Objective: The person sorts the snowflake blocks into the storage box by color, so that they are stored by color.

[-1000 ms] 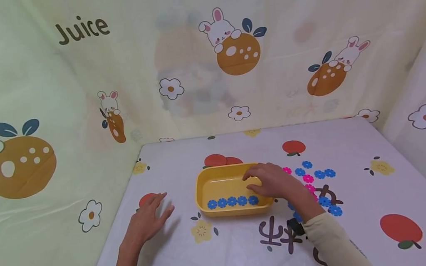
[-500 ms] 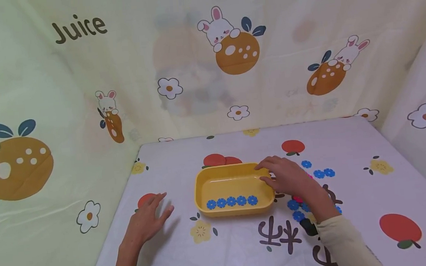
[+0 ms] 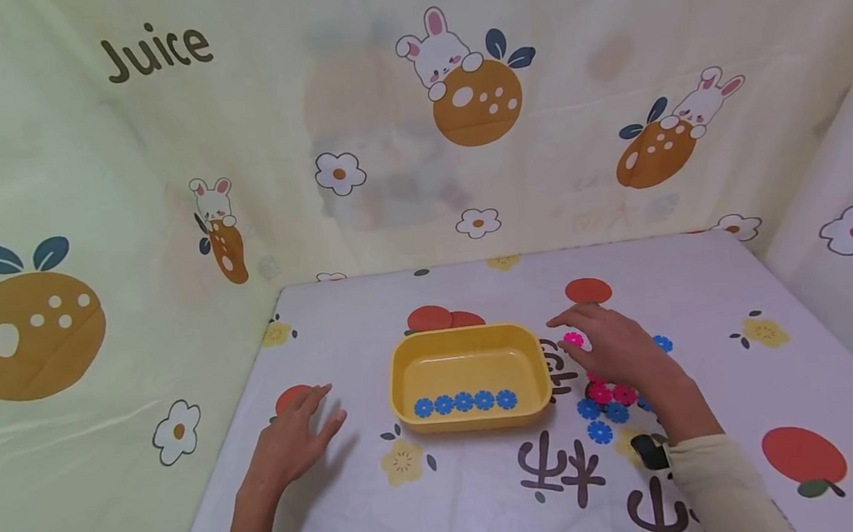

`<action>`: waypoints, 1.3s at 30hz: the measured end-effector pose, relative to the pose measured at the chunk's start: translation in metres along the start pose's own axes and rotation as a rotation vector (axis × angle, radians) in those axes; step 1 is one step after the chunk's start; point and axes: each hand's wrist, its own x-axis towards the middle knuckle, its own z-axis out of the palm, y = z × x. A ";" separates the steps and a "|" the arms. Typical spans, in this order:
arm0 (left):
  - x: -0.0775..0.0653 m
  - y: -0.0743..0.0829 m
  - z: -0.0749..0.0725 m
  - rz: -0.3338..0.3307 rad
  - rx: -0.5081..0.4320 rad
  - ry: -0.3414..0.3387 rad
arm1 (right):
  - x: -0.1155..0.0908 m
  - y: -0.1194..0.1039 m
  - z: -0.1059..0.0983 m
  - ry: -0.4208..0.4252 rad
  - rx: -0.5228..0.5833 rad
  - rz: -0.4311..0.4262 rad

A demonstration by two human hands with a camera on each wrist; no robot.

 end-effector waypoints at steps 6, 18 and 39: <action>0.000 0.001 -0.001 0.003 -0.002 0.004 | -0.007 0.008 -0.005 -0.030 0.014 0.055; -0.001 0.003 -0.003 -0.005 0.000 -0.008 | -0.019 0.029 -0.016 -0.070 0.016 0.151; 0.000 0.003 0.000 -0.004 -0.002 0.001 | -0.026 0.050 0.006 -0.152 0.032 0.185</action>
